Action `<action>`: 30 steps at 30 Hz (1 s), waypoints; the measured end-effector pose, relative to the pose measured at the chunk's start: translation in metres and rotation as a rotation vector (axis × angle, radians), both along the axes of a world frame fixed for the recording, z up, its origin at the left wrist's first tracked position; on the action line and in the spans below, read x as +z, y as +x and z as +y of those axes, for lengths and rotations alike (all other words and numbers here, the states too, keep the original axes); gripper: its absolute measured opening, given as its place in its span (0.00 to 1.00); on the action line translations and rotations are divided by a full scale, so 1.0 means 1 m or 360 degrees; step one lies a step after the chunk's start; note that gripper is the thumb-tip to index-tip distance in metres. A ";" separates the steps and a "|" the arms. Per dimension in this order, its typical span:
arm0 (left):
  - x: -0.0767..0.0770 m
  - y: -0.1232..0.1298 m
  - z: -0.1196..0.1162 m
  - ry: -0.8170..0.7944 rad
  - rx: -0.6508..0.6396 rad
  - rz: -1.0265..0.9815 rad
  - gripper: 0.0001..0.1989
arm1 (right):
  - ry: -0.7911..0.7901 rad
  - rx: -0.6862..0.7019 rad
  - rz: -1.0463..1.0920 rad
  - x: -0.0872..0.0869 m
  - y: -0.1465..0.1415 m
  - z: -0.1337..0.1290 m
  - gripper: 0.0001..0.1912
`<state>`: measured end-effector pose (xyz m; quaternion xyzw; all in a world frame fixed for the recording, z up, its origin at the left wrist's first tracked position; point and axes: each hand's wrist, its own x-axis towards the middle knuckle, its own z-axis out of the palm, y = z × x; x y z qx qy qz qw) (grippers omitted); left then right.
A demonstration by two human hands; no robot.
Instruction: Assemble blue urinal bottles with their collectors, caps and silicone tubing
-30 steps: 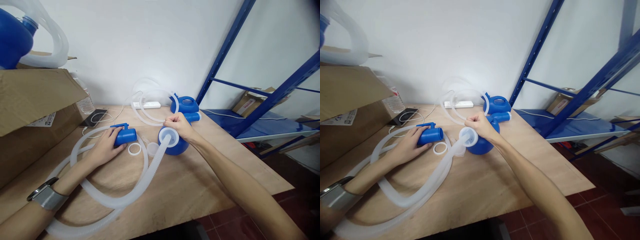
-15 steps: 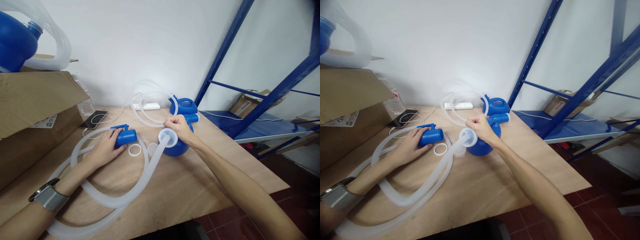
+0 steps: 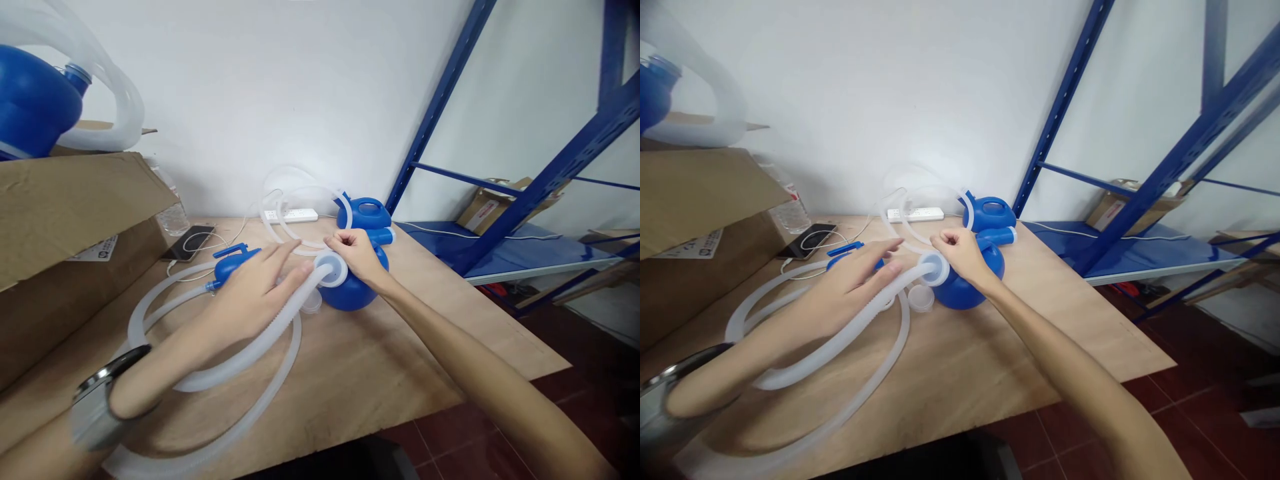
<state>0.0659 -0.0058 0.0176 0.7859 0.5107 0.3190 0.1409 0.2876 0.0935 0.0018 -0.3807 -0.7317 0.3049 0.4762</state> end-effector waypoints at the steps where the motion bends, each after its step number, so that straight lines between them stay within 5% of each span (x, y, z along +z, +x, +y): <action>1: 0.007 0.013 0.003 -0.0088 -0.0134 -0.0115 0.32 | 0.0021 -0.0026 0.0003 -0.001 0.001 0.000 0.25; 3: 0.016 0.033 0.014 -0.0280 -0.0347 -0.0265 0.31 | 0.0041 -0.0050 -0.0012 -0.002 0.003 0.000 0.24; 6: 0.026 0.046 0.032 -0.0686 -0.0371 -0.0313 0.38 | 0.0046 -0.0051 -0.0066 -0.002 0.005 0.000 0.22; 9: 0.040 0.047 0.042 -0.0822 -0.0392 -0.0184 0.36 | 0.0086 -0.0117 -0.0086 0.001 0.006 0.000 0.23; 12: 0.057 0.047 0.046 -0.0764 -0.0358 0.0188 0.28 | 0.0098 -0.0163 0.0021 0.005 0.012 -0.001 0.19; 15: 0.067 0.050 0.049 -0.0639 -0.0244 0.0577 0.27 | -0.0019 0.0066 0.0133 0.011 0.029 -0.002 0.21; 18: 0.068 0.052 0.053 -0.0479 -0.0219 0.0852 0.28 | -0.0033 0.0382 -0.0146 0.013 0.050 -0.006 0.43; 22: 0.061 0.054 0.051 -0.0300 -0.0345 0.0965 0.32 | 0.0201 0.0196 -0.0946 0.007 0.058 -0.014 0.68; 25: 0.053 0.056 0.046 -0.0185 -0.0409 0.0888 0.31 | 0.0407 -0.0034 -0.1258 -0.001 0.049 -0.018 0.64; 30: 0.038 0.055 0.045 0.0029 -0.0282 0.0827 0.26 | 0.0461 -0.0225 -0.1295 -0.005 0.038 -0.021 0.54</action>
